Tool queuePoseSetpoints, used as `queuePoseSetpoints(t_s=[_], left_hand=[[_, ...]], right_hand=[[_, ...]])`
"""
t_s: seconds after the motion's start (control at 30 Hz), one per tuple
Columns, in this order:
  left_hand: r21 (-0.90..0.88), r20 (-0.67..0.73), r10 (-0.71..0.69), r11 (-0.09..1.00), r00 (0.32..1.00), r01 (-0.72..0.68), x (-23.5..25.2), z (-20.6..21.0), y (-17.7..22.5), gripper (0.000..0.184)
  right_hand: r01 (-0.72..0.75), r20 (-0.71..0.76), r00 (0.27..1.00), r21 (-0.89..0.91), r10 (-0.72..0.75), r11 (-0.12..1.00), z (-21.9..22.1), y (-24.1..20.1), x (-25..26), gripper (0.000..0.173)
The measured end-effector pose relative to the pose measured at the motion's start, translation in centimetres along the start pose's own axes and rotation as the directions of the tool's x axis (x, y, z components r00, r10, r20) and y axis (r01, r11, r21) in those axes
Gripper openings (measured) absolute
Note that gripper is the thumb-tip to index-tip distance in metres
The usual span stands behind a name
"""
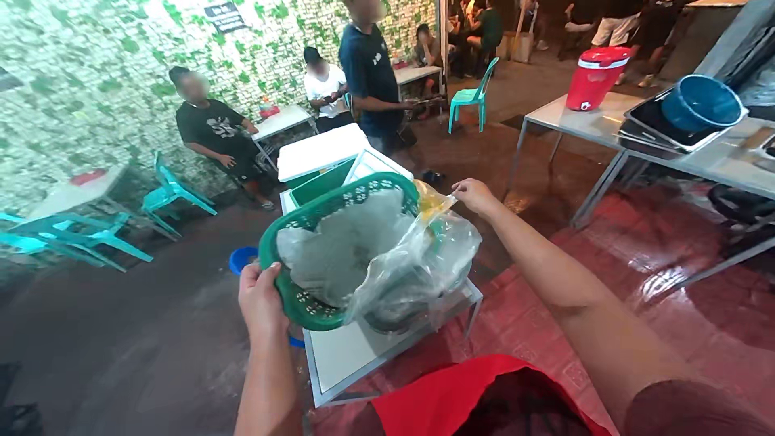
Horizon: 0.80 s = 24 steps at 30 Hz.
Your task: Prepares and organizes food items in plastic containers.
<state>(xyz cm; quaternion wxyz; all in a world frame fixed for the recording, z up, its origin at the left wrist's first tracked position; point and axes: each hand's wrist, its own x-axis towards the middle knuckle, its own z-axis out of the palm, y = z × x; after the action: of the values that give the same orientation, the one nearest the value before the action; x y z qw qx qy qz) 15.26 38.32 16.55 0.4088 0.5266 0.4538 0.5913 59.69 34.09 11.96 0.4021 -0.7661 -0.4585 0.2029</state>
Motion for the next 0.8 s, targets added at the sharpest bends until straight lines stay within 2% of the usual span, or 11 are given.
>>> queuePoseSetpoints(t_s=[0.2, 0.27, 0.33, 0.37, 0.43, 0.47, 0.5, 0.53, 0.6, 0.7, 0.8], left_hand=[[-0.064, -0.232, -0.016, 0.998, 0.973, 0.001, 1.1, -2.4, -1.2, 0.007], [-0.09, -0.294, -0.023, 0.996, 0.955, -0.004, 0.9, -2.7, -2.1, 0.008], [-0.116, -0.343, -0.023, 0.993, 0.939, -0.017, 0.8, -2.9, -3.0, 0.011], [-0.127, -0.358, -0.025, 0.992, 0.933, -0.022, 0.7, -3.0, -3.3, 0.012], [-0.141, -0.38, -0.024, 0.989, 0.925, -0.032, 0.5, -3.0, -3.7, 0.01], [-0.146, -0.387, -0.022, 0.989, 0.922, -0.038, 0.5, -3.0, -3.8, 0.01], [-0.149, -0.392, -0.017, 0.988, 0.92, -0.045, 0.3, -2.8, -3.8, 0.01], [-0.148, -0.399, -0.015, 0.988, 0.917, -0.049, 0.1, -2.6, -3.8, 0.01], [-0.14, -0.418, -0.014, 0.989, 0.908, -0.049, -0.3, -2.0, -3.6, 0.006], [-0.121, -0.426, -0.034, 0.992, 0.904, -0.02, -0.9, -1.4, -3.0, 0.006], [-0.123, -0.431, -0.042, 0.992, 0.902, -0.013, -1.1, -2.0, -2.3, 0.004]], right_hand=[[0.006, -0.064, 0.998, 0.2, 0.007, 0.98, 1.6, 3.5, -4.0, 0.023], [0.013, -0.031, 1.0, 0.297, -0.004, 0.955, 2.6, 4.9, -6.5, 0.018], [-0.009, 0.059, 0.998, 0.434, -0.019, 0.901, 3.2, 6.1, -9.1, 0.024], [0.009, 0.11, 0.991, 0.492, -0.072, 0.871, 3.2, 6.6, -10.5, 0.035], [0.126, 0.174, 0.955, 0.5, -0.242, 0.857, 3.3, 6.8, -13.3, 0.072], [0.195, 0.182, 0.935, 0.454, -0.305, 0.87, 3.5, 6.4, -14.6, 0.099], [0.236, 0.196, 0.924, 0.385, -0.329, 0.892, 3.9, 5.5, -15.9, 0.115], [0.246, 0.202, 0.926, 0.32, -0.319, 0.915, 4.8, 4.3, -17.0, 0.119], [0.258, 0.157, 0.946, 0.168, -0.284, 0.952, 6.9, 1.9, -18.5, 0.104], [0.274, 0.058, 0.96, 0.026, -0.275, 0.961, 7.8, -0.9, -17.2, 0.048], [0.279, -0.209, 0.939, 0.007, -0.272, 0.96, 5.1, -1.5, -14.2, 0.027]])
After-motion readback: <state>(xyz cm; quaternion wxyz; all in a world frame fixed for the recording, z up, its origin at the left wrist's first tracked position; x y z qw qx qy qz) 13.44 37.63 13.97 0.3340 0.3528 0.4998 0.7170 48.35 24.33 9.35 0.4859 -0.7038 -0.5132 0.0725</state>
